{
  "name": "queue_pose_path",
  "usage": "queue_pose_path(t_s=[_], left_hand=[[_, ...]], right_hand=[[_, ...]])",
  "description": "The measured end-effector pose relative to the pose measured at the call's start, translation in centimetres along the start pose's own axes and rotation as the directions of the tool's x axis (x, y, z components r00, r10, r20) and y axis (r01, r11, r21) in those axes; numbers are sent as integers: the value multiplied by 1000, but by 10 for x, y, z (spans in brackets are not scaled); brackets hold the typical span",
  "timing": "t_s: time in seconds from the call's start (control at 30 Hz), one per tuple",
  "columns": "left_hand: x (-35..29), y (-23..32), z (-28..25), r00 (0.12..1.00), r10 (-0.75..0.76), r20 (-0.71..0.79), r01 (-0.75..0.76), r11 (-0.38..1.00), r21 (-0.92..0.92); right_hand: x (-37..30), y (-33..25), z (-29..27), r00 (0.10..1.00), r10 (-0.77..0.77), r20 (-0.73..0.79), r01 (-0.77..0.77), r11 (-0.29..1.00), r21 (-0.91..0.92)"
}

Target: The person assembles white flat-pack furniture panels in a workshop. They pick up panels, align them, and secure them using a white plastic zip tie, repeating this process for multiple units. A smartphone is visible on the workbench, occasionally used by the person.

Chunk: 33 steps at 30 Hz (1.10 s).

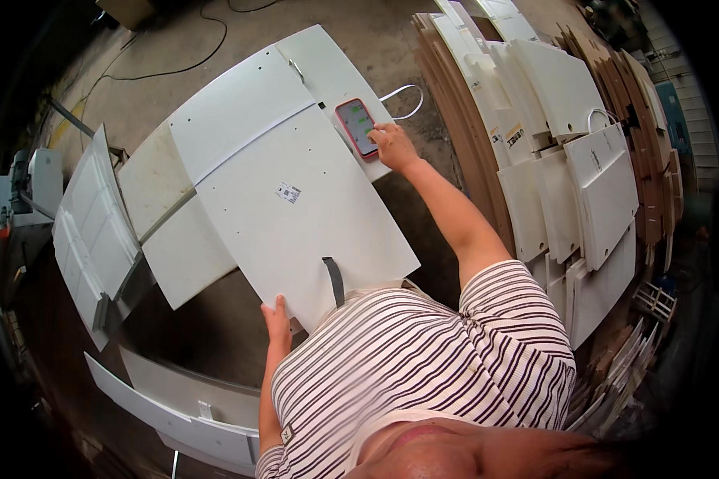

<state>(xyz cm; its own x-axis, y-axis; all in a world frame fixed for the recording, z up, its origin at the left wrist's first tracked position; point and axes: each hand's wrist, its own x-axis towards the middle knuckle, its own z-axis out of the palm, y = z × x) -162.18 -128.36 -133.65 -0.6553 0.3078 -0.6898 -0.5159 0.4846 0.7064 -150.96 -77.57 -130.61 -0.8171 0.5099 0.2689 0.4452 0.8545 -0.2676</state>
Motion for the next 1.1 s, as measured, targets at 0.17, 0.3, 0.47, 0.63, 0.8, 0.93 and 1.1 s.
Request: queue_pose_path(t_s=[0.17, 0.3, 0.47, 0.63, 0.8, 0.93, 1.1], left_hand=[[2, 1, 0, 999, 41, 27, -38, 994, -102], [8, -4, -2, 997, 67, 24, -66, 997, -40], [18, -20, -6, 995, 97, 15, -97, 995, -36], [19, -18, -6, 992, 121, 28, -121, 993, -14], [16, -24, -16, 989, 141, 51, -136, 986, -92], [-11, -28, -27, 989, 27, 147, -50, 986, 156], [27, -175, -41, 966, 224, 127, -246, 950, 191]], right_hand=[[-26, -27, -21, 983, 167, -80, -149, 970, 194], [-98, -62, -12, 930, 306, -201, -243, 926, 288], [-203, -91, -4, 648, 657, 386, -762, 566, 315], [-221, -103, -12, 468, 680, 564, -883, 380, 275], [-213, -113, -21, 562, 657, 503, -827, 465, 316], [-229, -97, 0, 548, 704, 451, -836, 470, 282], [-228, -110, -19, 595, 639, 488, -804, 476, 357]])
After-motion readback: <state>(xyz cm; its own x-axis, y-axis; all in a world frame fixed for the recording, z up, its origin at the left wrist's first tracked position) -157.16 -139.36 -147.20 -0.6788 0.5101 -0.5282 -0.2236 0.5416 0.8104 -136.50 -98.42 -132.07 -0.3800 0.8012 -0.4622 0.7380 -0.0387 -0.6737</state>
